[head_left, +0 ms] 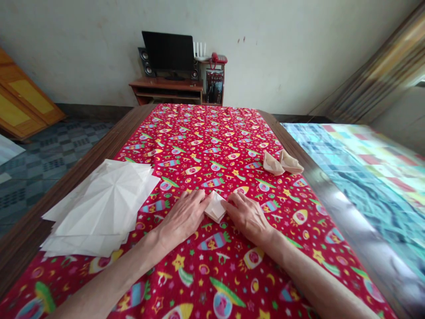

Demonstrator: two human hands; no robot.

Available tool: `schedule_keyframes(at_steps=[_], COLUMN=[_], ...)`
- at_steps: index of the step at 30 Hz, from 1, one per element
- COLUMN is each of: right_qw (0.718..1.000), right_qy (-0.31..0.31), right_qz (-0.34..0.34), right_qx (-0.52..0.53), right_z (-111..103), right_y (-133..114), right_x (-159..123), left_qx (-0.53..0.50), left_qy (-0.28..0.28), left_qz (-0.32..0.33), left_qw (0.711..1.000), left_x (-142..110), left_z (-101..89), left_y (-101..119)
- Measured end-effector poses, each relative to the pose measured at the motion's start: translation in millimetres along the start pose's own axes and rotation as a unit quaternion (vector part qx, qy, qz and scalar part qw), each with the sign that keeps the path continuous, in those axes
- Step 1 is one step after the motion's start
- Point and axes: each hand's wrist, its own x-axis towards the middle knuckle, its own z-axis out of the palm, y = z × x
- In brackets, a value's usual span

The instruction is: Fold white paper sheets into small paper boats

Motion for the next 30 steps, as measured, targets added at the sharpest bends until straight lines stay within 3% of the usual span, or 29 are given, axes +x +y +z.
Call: schedule_keyframes(at_steps=[13, 17, 25, 30], right_qw=[0.999, 0.999, 0.999, 0.999], right_qy=[-0.009, -0.01, -0.012, 0.018], right_qz=[0.0, 0.005, -0.008, -0.039], right_qx=[0.039, 0.043, 0.028, 0.018], right_z=[-1, -1, 1, -1], right_y=[1, 2, 2, 2], right_x=[0, 1, -1, -2], left_qx=[0.001, 0.009, -0.014, -0.091], left_qy=[0.017, 0.035, 0.062, 0.109], left_qz=[-0.009, -0.004, 0.073, 0.023], left_qw=[1.0, 0.999, 0.995, 0.99], left_x=[10, -2, -25, -20], left_z=[4.7, 2.8, 4.1, 13.5], left_y=[-3, 2, 6, 1])
